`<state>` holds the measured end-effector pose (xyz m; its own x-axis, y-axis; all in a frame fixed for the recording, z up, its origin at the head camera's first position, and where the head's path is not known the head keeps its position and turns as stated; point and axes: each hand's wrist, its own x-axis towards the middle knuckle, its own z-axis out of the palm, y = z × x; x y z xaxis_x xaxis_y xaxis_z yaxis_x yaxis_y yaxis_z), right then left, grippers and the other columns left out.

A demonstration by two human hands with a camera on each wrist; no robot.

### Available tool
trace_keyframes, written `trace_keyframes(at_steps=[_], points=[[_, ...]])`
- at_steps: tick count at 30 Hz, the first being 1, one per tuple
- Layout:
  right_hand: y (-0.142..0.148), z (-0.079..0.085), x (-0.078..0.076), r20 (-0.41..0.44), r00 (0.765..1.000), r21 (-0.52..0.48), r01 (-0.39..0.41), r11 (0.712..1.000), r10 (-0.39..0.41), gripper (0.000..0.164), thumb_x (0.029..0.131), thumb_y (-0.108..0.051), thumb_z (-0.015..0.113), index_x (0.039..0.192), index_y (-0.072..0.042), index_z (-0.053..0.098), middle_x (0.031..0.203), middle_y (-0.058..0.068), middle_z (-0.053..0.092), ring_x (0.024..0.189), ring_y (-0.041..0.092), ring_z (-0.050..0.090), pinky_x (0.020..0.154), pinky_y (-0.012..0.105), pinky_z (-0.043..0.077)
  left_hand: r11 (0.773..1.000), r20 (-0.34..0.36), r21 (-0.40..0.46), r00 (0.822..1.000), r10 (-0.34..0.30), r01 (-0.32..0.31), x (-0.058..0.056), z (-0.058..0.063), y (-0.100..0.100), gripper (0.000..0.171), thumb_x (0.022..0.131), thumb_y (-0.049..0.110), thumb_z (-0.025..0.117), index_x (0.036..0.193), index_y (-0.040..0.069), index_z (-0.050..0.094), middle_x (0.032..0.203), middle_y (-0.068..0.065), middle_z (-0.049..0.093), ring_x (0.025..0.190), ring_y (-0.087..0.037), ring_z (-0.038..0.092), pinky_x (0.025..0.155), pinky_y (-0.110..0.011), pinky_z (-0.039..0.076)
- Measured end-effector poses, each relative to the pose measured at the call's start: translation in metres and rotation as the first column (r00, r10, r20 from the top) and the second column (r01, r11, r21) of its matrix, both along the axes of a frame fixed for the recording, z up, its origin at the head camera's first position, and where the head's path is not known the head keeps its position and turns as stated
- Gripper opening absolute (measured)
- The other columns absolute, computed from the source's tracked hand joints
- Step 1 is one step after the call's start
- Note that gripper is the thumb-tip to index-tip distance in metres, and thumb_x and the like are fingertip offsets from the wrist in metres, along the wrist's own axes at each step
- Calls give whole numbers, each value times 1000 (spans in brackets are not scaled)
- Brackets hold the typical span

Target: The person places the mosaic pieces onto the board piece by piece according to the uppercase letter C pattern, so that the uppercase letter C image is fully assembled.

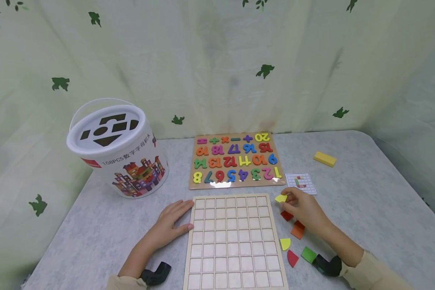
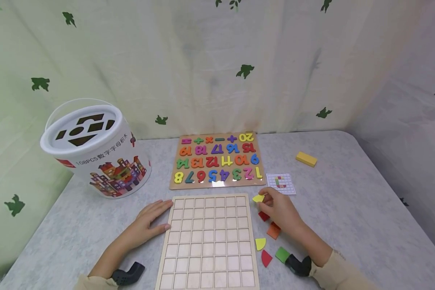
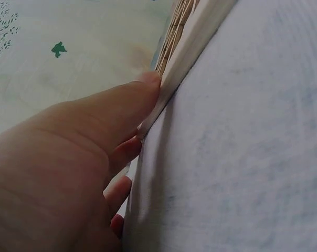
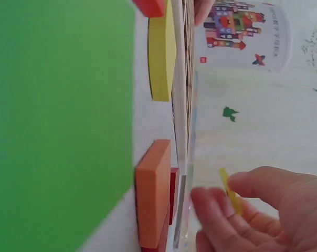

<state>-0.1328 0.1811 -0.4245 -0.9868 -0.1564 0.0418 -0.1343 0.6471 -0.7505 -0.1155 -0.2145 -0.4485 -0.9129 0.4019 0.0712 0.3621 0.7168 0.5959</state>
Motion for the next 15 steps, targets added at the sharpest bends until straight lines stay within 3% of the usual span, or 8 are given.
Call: trace_keyframes(at_steps=[7, 15], points=[[-10, 16, 1, 20, 998, -193, -52, 980, 57, 31, 79, -4, 68, 108, -2, 57, 88, 6, 59, 78, 19, 59, 65, 22, 51, 1000, 2, -13, 1000, -20, 20, 0, 1, 1, 65, 82, 43, 62, 137, 17, 40, 141, -1, 35, 131, -29, 21, 103, -53, 11], [-44, 39, 4, -29, 971, -396, -230, 889, 238, 32, 83, -6, 65, 112, -1, 55, 98, 9, 56, 86, 22, 58, 70, 27, 51, 1000, 6, -15, 1000, -19, 20, 0, 2, 0, 67, 81, 44, 63, 137, 17, 40, 141, 0, 35, 131, -28, 21, 104, -50, 9]])
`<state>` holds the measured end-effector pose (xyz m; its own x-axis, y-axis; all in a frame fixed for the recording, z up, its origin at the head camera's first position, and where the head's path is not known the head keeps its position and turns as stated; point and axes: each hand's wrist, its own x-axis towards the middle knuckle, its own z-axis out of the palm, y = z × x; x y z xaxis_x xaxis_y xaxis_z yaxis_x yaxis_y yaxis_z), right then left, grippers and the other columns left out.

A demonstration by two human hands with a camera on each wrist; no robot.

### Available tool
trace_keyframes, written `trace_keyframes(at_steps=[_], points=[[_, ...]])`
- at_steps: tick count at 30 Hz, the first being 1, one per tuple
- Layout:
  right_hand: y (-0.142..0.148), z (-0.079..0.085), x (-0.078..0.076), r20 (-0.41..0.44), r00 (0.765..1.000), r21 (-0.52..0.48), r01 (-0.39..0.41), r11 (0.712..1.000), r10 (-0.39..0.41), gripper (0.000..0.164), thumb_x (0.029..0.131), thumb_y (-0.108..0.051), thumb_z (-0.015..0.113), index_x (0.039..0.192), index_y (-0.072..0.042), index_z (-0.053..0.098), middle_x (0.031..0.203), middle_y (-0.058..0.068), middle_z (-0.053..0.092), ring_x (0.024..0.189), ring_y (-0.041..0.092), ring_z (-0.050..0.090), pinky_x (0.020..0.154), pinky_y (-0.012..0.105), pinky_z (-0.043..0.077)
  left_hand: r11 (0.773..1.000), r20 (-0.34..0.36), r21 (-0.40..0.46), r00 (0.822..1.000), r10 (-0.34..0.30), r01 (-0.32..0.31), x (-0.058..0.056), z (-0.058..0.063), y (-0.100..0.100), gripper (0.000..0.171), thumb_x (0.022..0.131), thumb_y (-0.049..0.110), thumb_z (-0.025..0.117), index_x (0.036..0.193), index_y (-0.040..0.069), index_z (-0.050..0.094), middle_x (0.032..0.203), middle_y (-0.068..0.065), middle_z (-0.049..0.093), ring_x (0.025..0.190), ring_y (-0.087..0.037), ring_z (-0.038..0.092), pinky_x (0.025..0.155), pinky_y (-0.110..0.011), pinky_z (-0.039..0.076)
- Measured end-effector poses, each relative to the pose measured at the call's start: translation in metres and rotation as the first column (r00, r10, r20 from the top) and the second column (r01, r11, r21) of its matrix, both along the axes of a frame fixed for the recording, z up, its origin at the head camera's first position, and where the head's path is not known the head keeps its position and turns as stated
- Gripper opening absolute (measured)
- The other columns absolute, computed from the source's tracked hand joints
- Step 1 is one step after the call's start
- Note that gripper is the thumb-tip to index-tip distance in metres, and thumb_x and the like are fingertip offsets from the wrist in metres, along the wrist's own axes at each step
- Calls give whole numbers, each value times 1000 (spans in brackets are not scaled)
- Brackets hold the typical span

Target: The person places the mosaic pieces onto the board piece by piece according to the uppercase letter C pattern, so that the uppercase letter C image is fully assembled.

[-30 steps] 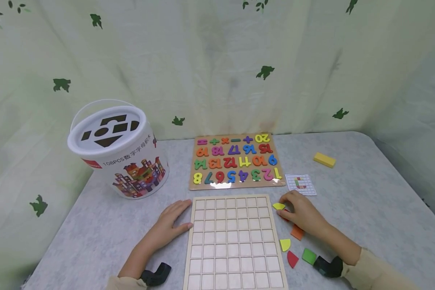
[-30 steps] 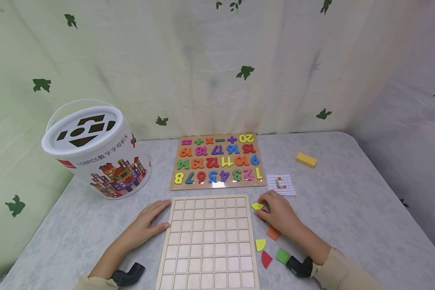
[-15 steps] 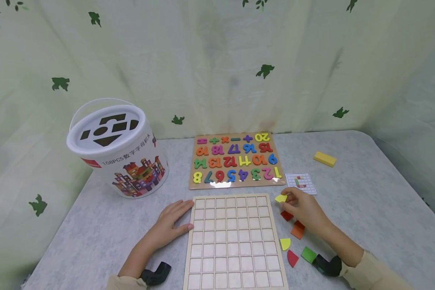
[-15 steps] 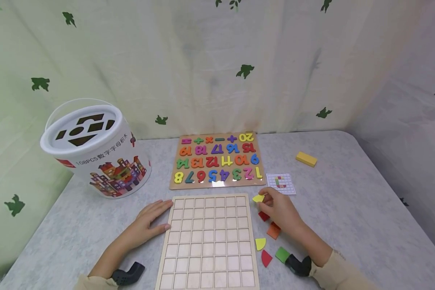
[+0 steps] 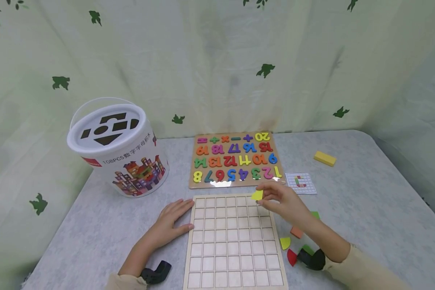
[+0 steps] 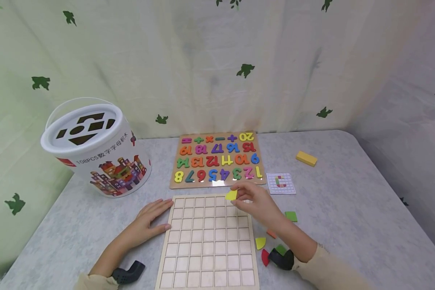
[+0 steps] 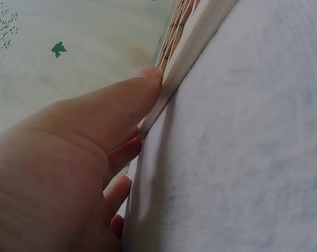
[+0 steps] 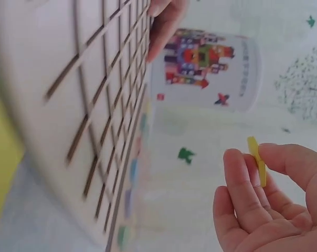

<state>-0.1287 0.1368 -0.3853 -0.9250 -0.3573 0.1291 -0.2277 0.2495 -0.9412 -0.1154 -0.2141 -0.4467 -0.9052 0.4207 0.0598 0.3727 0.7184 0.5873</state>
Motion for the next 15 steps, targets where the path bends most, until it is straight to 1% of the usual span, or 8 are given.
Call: trace_keyframes(at_steps=[4, 8, 12, 15], points=[[-21, 3, -3, -4, 998, -53, -60, 997, 60, 33, 83, -8, 64, 114, 0, 55, 98, 10, 56, 87, 22, 58, 73, 27, 51, 1000, 6, 6, 1000, 0, 0, 0, -1, 0, 67, 81, 44, 63, 137, 17, 40, 141, 0, 34, 131, -28, 20, 104, -50, 8], [-42, 0, -8, -6, 995, -69, -97, 993, 97, 32, 83, -7, 64, 114, 0, 55, 95, 9, 56, 87, 20, 58, 73, 26, 51, 1000, 4, 3, 1000, 2, -2, 0, -1, 0, 67, 81, 45, 63, 138, 18, 40, 141, 0, 34, 131, -28, 20, 104, -51, 8], [-60, -7, -12, 25, 991, -84, -131, 988, 134, 32, 83, -6, 64, 114, -1, 55, 93, 9, 56, 85, 20, 58, 71, 26, 51, 1000, -4, 0, 1000, -1, 1, 0, -1, 0, 67, 81, 44, 62, 138, 17, 40, 141, 0, 34, 131, -28, 21, 104, -50, 8], [-69, -19, -16, 45, 985, -60, -163, 985, 165, 30, 83, -5, 64, 112, -1, 57, 90, 7, 56, 81, 18, 57, 68, 25, 51, 1000, -6, -2, 1000, -5, 5, 0, -1, 0, 67, 81, 44, 62, 138, 17, 39, 141, 0, 34, 131, -28, 21, 105, -49, 8]])
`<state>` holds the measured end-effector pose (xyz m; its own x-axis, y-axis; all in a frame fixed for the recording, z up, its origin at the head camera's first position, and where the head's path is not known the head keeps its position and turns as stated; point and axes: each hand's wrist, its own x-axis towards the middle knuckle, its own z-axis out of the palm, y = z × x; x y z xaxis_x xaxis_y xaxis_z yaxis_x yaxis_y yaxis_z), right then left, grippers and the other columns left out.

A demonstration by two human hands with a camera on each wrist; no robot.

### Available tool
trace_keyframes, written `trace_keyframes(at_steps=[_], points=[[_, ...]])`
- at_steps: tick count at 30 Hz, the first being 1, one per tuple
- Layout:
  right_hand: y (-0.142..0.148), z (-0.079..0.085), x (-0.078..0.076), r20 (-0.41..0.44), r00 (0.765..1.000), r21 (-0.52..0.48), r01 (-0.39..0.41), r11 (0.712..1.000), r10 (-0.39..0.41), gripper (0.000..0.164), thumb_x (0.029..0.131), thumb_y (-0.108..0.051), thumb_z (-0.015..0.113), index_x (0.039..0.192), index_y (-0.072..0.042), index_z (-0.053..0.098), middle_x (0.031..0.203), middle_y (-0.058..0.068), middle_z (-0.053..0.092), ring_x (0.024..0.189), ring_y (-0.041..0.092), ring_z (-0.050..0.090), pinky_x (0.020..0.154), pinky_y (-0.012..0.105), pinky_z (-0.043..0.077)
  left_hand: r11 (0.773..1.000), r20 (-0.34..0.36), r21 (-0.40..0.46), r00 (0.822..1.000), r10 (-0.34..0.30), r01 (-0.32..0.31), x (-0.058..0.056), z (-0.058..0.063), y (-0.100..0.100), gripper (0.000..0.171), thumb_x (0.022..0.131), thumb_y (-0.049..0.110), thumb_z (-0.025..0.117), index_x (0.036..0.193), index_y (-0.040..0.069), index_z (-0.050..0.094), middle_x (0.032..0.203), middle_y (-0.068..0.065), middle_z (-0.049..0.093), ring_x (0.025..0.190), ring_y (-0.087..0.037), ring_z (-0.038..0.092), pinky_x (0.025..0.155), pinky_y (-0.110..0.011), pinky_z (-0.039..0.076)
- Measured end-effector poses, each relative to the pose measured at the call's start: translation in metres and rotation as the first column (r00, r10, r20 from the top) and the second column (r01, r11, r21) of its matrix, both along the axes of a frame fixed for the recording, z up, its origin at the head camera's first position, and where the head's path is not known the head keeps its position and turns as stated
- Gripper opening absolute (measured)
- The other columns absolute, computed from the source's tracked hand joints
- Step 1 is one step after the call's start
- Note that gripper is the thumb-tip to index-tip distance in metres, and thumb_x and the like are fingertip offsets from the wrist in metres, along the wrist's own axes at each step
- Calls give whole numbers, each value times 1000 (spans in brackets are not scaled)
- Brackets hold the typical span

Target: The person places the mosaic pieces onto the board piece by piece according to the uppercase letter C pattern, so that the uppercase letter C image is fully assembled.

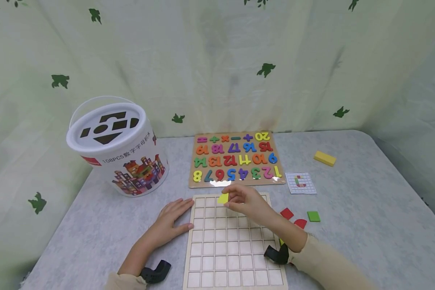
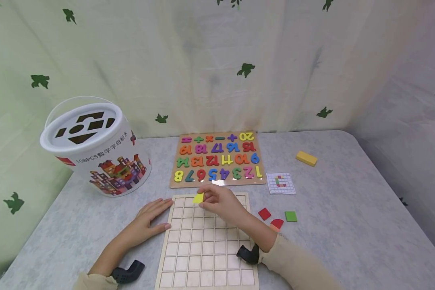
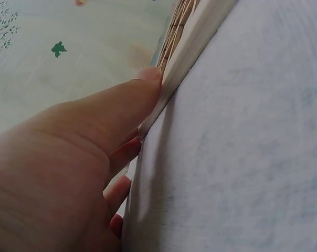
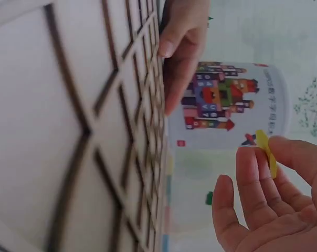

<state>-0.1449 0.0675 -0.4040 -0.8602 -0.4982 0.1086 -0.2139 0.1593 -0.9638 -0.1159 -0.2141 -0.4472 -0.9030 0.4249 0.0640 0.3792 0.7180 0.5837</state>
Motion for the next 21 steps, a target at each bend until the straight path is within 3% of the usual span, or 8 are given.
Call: trace_keyframes(at_steps=[5, 10, 15, 21], points=[[-4, -21, -8, -35, 998, 133, -38, 990, 43, 26, 81, -5, 66, 106, -3, 61, 83, 1, 57, 72, 14, 53, 63, 21, 47, 1000, 13, -1, 1000, 2, -2, 0, 1, 0, 67, 81, 44, 62, 138, 17, 39, 141, 0, 34, 132, -28, 20, 105, -49, 8], [-3, -31, -11, -99, 992, 221, -54, 974, 78, 24, 80, -12, 68, 104, -8, 62, 80, -3, 54, 70, 13, 48, 59, 24, 43, 1000, 13, -4, 1000, 6, -6, 0, 1, 0, 67, 81, 45, 62, 138, 18, 39, 142, 0, 34, 132, -27, 20, 104, -50, 9], [-5, -36, -13, -167, 980, 284, -57, 957, 108, 24, 80, -15, 69, 103, -12, 63, 84, -1, 53, 73, 11, 46, 62, 24, 43, 1000, 18, -3, 1000, 13, -13, 0, 0, 0, 68, 81, 46, 62, 138, 19, 38, 142, 1, 33, 132, -27, 19, 104, -50, 8], [-6, -35, -12, -173, 976, 336, -66, 940, 130, 27, 80, -17, 70, 106, -13, 64, 86, -2, 51, 73, 11, 45, 62, 24, 43, 1000, 19, -3, 1000, 15, -15, 0, 0, 0, 68, 81, 46, 62, 138, 19, 39, 142, 1, 34, 132, -27, 19, 104, -49, 8]])
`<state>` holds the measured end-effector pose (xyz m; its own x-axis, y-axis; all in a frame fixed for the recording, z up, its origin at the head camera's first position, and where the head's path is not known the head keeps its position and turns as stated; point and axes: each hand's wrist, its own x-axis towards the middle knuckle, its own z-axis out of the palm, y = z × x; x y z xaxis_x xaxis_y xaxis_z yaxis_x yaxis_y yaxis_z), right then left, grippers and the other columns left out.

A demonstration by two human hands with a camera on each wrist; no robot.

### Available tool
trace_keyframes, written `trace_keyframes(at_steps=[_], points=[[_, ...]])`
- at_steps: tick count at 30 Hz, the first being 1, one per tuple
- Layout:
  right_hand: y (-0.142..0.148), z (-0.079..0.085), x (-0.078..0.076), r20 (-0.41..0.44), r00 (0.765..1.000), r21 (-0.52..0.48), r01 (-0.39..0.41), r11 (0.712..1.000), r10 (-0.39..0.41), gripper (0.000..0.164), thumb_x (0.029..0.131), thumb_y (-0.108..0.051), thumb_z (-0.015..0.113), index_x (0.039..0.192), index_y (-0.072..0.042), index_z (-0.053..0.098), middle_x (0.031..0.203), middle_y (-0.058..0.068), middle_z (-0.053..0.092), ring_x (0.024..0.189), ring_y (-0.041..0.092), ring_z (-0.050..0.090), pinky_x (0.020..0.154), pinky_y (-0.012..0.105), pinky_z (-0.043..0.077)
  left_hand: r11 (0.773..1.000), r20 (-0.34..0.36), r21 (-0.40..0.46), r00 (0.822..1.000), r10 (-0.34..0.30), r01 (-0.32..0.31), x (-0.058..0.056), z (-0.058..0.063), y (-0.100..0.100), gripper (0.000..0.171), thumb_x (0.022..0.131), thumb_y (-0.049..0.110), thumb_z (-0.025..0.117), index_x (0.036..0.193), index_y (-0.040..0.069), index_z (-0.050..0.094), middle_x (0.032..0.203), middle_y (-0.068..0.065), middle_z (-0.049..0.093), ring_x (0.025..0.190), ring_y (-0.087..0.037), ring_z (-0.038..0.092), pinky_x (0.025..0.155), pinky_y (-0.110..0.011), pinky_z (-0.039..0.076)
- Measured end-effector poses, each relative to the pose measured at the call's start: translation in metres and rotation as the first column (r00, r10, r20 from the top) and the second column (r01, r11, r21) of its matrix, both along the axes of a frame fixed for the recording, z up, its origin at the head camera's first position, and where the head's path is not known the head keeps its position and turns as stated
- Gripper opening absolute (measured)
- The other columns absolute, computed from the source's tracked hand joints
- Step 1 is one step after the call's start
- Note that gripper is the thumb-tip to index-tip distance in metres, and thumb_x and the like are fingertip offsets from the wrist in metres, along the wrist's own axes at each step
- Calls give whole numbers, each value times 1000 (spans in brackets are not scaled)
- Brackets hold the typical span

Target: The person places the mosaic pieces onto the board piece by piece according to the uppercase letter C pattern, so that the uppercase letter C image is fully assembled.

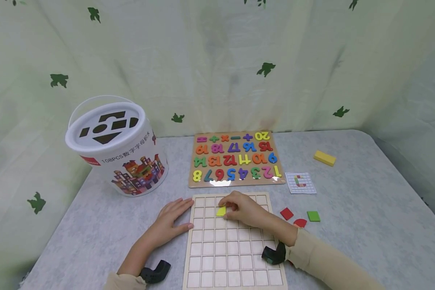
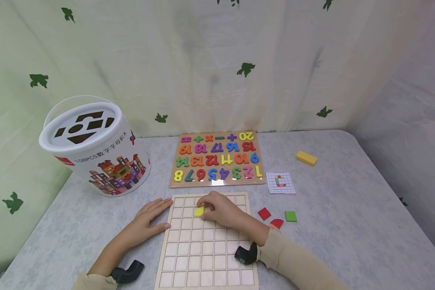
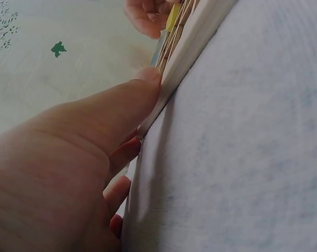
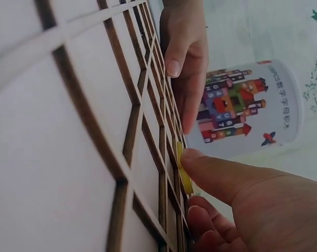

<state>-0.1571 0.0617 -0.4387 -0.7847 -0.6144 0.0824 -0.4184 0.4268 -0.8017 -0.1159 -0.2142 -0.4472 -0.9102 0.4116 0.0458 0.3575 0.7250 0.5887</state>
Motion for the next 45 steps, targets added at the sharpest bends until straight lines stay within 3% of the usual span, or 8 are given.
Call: trace_keyframes(at_steps=[19, 28, 35, 40, 45], points=[[-3, 1, 4, -38, 999, 77, 8, 997, -5, 20, 83, -15, 65, 104, -15, 64, 87, -3, 49, 73, 11, 43, 62, 24, 40, 1000, 0, 1, 1000, -1, 1, 0, -2, -1, 68, 81, 47, 61, 138, 19, 38, 142, 1, 33, 132, -27, 19, 104, -50, 8], [5, 9, 8, 90, 996, 6, 11, 1000, -11, 39, 82, -22, 68, 118, -12, 56, 101, -2, 53, 87, 14, 49, 72, 26, 45, 1000, -6, 7, 1000, 2, -2, 1, -3, -1, 67, 81, 46, 61, 138, 19, 39, 141, 0, 34, 132, -28, 20, 104, -50, 8], [32, 35, 17, 49, 998, -99, 44, 994, -39, 46, 82, -20, 67, 124, -10, 51, 119, 6, 53, 105, 26, 50, 86, 43, 43, 1000, -5, 12, 1000, 2, -2, 1, -3, -1, 67, 81, 46, 61, 138, 19, 39, 142, 1, 34, 132, -27, 19, 104, -50, 8], [65, 48, 25, -4, 993, -72, 118, 990, -119, 49, 80, -20, 69, 126, -15, 51, 125, -2, 50, 108, 25, 49, 89, 46, 40, 1000, -4, 10, 1000, 1, -1, 0, -2, -1, 67, 81, 46, 61, 138, 20, 38, 142, 1, 33, 132, -27, 19, 104, -50, 7], [100, 46, 31, -5, 983, -21, 181, 983, -182, 50, 80, -22, 69, 126, -13, 51, 126, 2, 49, 108, 30, 47, 85, 50, 42, 1000, -4, 13, 1000, -3, 3, 0, -2, -1, 67, 81, 46, 61, 138, 19, 38, 142, 1, 33, 132, -27, 19, 105, -49, 7]])
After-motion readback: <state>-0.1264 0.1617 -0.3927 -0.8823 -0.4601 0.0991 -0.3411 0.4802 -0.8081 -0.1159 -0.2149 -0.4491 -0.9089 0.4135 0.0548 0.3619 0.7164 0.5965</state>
